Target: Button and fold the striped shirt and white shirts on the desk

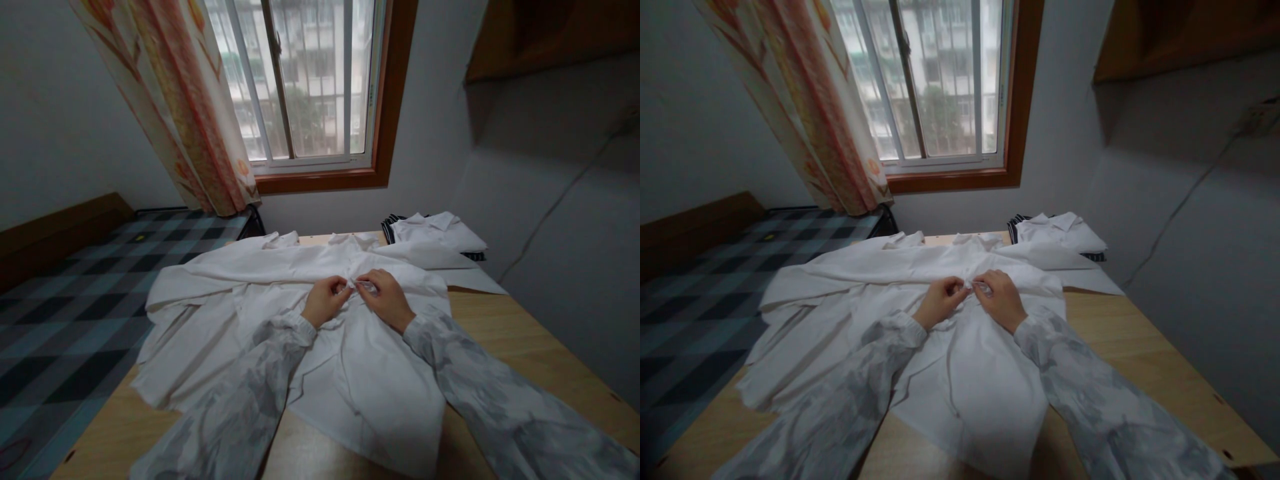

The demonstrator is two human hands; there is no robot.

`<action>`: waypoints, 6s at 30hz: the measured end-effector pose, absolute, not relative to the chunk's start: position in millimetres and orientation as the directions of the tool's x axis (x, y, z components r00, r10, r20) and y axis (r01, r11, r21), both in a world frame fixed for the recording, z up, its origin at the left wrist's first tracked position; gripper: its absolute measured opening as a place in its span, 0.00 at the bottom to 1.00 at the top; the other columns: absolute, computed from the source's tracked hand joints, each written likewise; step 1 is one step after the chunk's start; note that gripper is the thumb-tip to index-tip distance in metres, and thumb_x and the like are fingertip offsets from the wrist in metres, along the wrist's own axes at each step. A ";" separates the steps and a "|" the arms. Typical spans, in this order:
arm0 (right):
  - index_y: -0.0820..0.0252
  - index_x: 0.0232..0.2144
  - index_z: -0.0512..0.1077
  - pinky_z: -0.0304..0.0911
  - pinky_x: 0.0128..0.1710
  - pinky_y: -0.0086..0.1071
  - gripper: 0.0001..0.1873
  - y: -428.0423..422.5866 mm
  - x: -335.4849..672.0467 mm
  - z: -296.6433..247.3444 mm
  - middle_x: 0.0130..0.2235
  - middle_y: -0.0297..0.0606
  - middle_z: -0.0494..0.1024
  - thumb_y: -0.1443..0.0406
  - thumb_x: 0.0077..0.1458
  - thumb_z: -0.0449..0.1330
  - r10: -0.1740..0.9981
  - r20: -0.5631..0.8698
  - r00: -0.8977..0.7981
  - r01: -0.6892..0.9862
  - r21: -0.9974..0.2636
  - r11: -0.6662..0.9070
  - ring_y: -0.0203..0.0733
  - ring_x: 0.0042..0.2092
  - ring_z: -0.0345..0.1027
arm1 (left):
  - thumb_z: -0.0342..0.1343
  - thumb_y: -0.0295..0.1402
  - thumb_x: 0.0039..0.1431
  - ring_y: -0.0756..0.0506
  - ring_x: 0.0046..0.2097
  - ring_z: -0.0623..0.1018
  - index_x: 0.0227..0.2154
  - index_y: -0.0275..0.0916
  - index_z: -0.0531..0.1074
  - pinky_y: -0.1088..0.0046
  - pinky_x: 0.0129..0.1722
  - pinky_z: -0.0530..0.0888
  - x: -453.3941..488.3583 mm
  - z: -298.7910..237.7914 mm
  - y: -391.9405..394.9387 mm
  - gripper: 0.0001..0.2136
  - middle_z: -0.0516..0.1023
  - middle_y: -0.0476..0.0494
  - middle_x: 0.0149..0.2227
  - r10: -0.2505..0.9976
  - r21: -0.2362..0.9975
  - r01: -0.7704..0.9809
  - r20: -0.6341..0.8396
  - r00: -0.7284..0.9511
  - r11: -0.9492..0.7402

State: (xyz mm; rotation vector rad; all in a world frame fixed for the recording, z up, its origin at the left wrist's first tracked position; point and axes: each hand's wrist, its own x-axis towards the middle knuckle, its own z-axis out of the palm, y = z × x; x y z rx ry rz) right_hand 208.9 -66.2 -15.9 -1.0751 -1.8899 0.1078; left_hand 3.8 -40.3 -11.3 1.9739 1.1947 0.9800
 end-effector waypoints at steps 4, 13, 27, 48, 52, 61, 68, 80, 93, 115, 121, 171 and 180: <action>0.54 0.40 0.79 0.66 0.48 0.45 0.04 -68.7 207.6 -15.0 0.39 0.42 0.82 0.63 0.68 0.63 0.710 0.665 -0.232 0.667 -0.422 0.614 0.52 0.44 0.73 | 0.61 0.46 0.62 0.50 0.28 0.66 0.36 0.36 0.83 0.74 0.28 0.59 4.5 -12.5 -39.4 0.16 0.71 0.52 0.24 0.902 0.794 0.451 0.273 0.333 -0.407; 0.54 0.43 0.82 0.65 0.51 0.45 0.12 -71.0 208.3 -11.1 0.40 0.40 0.83 0.64 0.73 0.57 0.711 0.638 -0.294 0.565 -0.484 0.668 0.48 0.44 0.76 | 0.61 0.47 0.63 0.49 0.29 0.67 0.35 0.36 0.84 0.74 0.29 0.60 3.8 -8.0 -42.4 0.17 0.72 0.51 0.25 0.898 0.789 0.457 0.262 0.353 -0.410; 0.49 0.42 0.84 0.67 0.54 0.46 0.08 -69.2 210.2 -16.3 0.42 0.37 0.86 0.67 0.64 0.66 0.700 0.668 -0.252 0.603 -0.457 0.654 0.49 0.46 0.79 | 0.62 0.47 0.60 0.49 0.31 0.68 0.32 0.35 0.80 0.74 0.32 0.64 5.6 -4.9 -38.1 0.17 0.72 0.51 0.27 0.902 0.940 0.176 0.209 0.377 -0.292; 0.53 0.45 0.80 0.68 0.51 0.45 0.06 -71.8 207.0 -15.5 0.41 0.40 0.85 0.63 0.67 0.65 0.717 0.666 -0.205 0.642 -0.462 0.612 0.50 0.44 0.78 | 0.58 0.46 0.66 0.49 0.30 0.68 0.36 0.35 0.80 0.73 0.32 0.65 5.6 -3.9 -42.0 0.17 0.73 0.50 0.27 0.872 0.871 0.263 0.299 0.388 -0.416; 0.52 0.47 0.80 0.67 0.52 0.46 0.07 -72.6 207.3 -13.8 0.43 0.42 0.84 0.61 0.70 0.63 0.718 0.651 -0.247 0.676 -0.415 0.609 0.52 0.47 0.77 | 0.57 0.46 0.68 0.48 0.31 0.69 0.36 0.35 0.80 0.73 0.32 0.66 5.5 -1.5 -44.3 0.17 0.75 0.49 0.29 0.866 0.848 0.300 0.307 0.394 -0.437; 0.54 0.44 0.79 0.67 0.56 0.49 0.10 -69.6 209.5 -13.9 0.44 0.45 0.83 0.62 0.74 0.57 0.678 0.667 -0.310 0.641 -0.380 0.667 0.53 0.48 0.74 | 0.58 0.45 0.69 0.48 0.32 0.72 0.35 0.37 0.81 0.72 0.33 0.67 6.9 -1.2 -46.7 0.17 0.79 0.47 0.30 0.862 0.803 0.349 0.368 0.348 -0.484; 0.56 0.42 0.78 0.67 0.52 0.45 0.08 -64.7 210.9 -19.7 0.41 0.42 0.82 0.60 0.73 0.61 0.700 0.665 -0.263 0.573 -0.476 0.667 0.50 0.45 0.74 | 0.58 0.41 0.70 0.47 0.32 0.74 0.35 0.38 0.81 0.71 0.34 0.68 7.8 -1.5 -49.2 0.13 0.80 0.46 0.31 0.823 0.703 0.430 0.452 0.344 -0.566; 0.55 0.40 0.80 0.71 0.46 0.41 0.13 -59.7 210.4 -24.4 0.39 0.40 0.82 0.53 0.68 0.66 0.794 0.587 -0.157 0.403 -0.696 0.594 0.47 0.41 0.75 | 0.61 0.37 0.71 0.47 0.33 0.76 0.37 0.41 0.82 0.68 0.39 0.69 7.7 1.5 -55.6 0.08 0.82 0.45 0.36 0.759 0.513 0.582 0.562 0.328 -0.632; 0.54 0.45 0.80 0.74 0.49 0.43 0.10 -63.1 210.1 -22.1 0.44 0.42 0.85 0.56 0.69 0.64 0.793 0.588 -0.157 0.421 -0.687 0.593 0.49 0.44 0.79 | 0.61 0.42 0.68 0.48 0.31 0.76 0.37 0.39 0.78 0.73 0.33 0.70 8.5 -5.0 -50.2 0.11 0.80 0.48 0.30 0.841 0.780 0.325 0.455 0.294 -0.535; 0.52 0.42 0.81 0.62 0.66 0.52 0.07 -65.7 210.6 -23.6 0.41 0.38 0.87 0.66 0.66 0.63 0.719 0.650 -0.248 0.603 -0.477 0.640 0.48 0.42 0.79 | 0.70 0.48 0.59 0.46 0.35 0.80 0.37 0.38 0.81 0.71 0.36 0.75 8.4 -11.3 -38.1 0.17 0.85 0.44 0.34 0.898 0.919 0.114 0.332 0.289 -0.377; 0.52 0.41 0.81 0.61 0.65 0.52 0.05 -66.5 210.4 -20.8 0.39 0.37 0.86 0.64 0.66 0.64 0.735 0.642 -0.219 0.591 -0.512 0.623 0.48 0.41 0.79 | 0.71 0.47 0.58 0.45 0.35 0.83 0.36 0.39 0.82 0.71 0.36 0.77 8.1 -7.8 -43.9 0.16 0.86 0.45 0.33 0.902 0.886 0.207 0.374 0.214 -0.416; 0.53 0.37 0.81 0.68 0.48 0.44 0.13 -68.1 211.6 -13.3 0.38 0.40 0.84 0.54 0.70 0.63 0.764 0.625 -0.158 0.489 -0.623 0.611 0.49 0.41 0.76 | 0.71 0.46 0.55 0.45 0.33 0.81 0.34 0.36 0.85 0.69 0.36 0.77 7.0 -8.4 -41.8 0.16 0.87 0.41 0.33 0.927 0.936 0.143 0.280 0.248 -0.321; 0.54 0.36 0.81 0.67 0.46 0.41 0.10 -66.2 212.0 -13.8 0.36 0.39 0.83 0.60 0.70 0.63 0.762 0.621 -0.185 0.505 -0.605 0.616 0.47 0.39 0.75 | 0.63 0.43 0.64 0.48 0.31 0.75 0.36 0.37 0.81 0.73 0.33 0.71 10.5 -6.0 -46.6 0.13 0.80 0.47 0.30 0.876 0.865 0.232 0.365 0.315 -0.444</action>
